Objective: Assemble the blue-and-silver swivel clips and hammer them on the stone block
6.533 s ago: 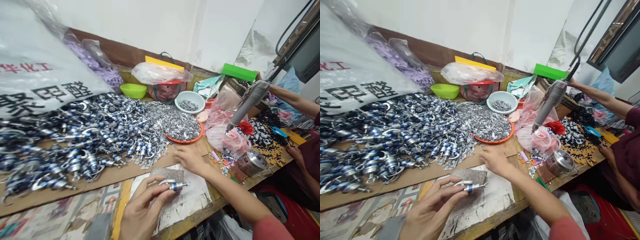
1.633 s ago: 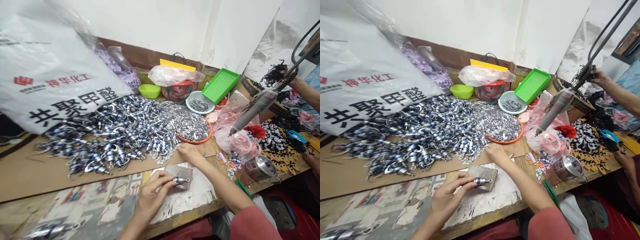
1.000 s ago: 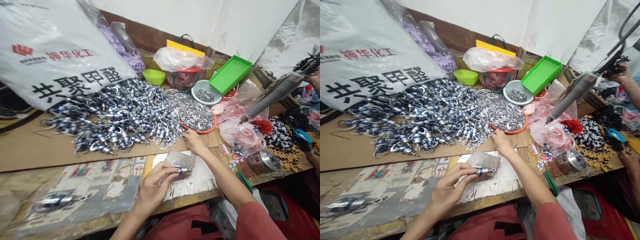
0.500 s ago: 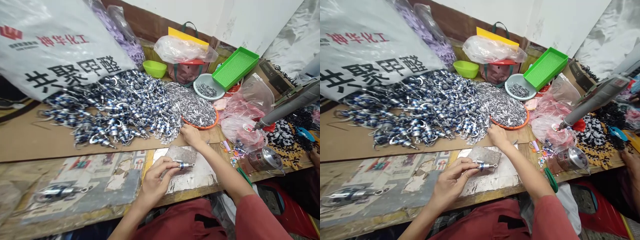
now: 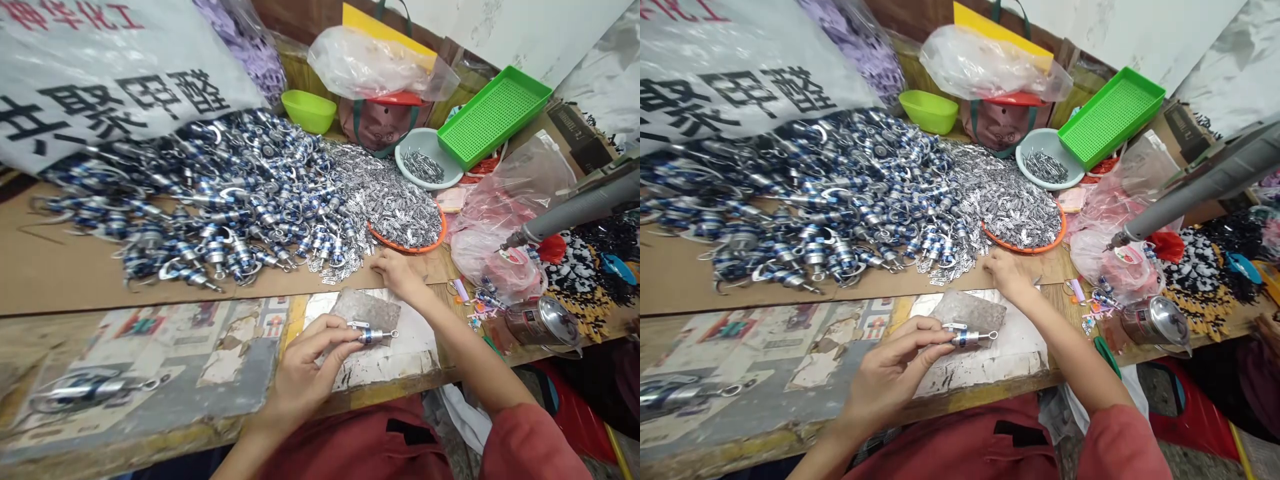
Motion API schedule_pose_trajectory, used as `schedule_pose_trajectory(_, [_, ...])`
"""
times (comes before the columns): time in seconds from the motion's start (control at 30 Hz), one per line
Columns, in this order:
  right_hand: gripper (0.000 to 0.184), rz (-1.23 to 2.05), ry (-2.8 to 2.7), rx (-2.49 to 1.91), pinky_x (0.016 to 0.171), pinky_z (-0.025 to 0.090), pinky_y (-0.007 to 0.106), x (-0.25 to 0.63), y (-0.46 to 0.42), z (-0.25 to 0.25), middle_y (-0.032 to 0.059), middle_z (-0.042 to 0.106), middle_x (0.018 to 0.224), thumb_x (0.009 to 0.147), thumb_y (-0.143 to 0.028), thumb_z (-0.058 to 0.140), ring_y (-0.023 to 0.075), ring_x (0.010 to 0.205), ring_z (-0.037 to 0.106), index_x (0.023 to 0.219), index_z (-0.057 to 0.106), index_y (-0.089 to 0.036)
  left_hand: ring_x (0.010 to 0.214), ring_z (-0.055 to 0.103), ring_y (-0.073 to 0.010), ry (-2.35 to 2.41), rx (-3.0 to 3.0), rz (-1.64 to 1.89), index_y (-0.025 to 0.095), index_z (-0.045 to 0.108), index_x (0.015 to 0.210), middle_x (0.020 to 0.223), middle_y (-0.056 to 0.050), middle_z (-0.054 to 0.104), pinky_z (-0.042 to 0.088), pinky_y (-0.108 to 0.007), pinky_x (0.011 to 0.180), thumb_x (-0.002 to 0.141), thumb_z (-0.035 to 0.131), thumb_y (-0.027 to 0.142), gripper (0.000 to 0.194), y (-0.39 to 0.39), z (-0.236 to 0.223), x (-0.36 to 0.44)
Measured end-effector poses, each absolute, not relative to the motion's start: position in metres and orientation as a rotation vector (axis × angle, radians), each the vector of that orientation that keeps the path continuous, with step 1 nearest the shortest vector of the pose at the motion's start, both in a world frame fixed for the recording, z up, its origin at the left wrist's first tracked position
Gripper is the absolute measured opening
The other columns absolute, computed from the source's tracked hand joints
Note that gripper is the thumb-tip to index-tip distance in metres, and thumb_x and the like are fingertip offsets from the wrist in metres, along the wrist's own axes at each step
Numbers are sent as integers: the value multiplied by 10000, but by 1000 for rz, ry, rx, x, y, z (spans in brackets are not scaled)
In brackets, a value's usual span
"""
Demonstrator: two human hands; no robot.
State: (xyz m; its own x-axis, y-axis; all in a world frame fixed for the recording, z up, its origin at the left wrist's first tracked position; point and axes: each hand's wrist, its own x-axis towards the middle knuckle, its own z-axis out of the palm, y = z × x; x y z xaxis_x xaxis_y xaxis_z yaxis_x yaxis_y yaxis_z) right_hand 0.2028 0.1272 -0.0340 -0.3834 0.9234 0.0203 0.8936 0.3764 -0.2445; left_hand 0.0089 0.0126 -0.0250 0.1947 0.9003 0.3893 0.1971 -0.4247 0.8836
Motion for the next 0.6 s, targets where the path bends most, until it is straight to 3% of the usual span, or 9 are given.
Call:
schedule_pose_trajectory(0.2, [149, 322, -2386, -1590, 681, 389, 249, 202, 119, -26, 37, 555, 792, 861, -150, 503, 149, 755, 516, 782, 630, -142, 730, 606, -100, 1063, 1781, 1244, 220, 654, 903, 779, 8, 629, 475, -180, 657, 764, 623, 104, 184, 13, -26, 8])
schedule_pose_trajectory(0.4, [146, 415, -2477, -1219, 643, 391, 233, 191, 58, 21, 22, 575, 771, 893, -165, 451, 132, 718, 524, 827, 582, -161, 688, 622, -114, 1120, 1688, 1191, 209, 514, 1156, 737, 23, 599, 511, -234, 706, 795, 596, 186, 371, 10, -32, 9])
schedule_pose_trajectory(0.6, [171, 239, -2769, -1120, 575, 338, 248, 183, 30, 51, 18, 568, 746, 794, -30, 466, 134, 646, 513, 758, 547, -176, 639, 616, -105, 1145, 1842, 1255, 211, 596, 1101, 698, 29, 637, 513, -215, 679, 765, 627, 170, 340, 15, -19, 7])
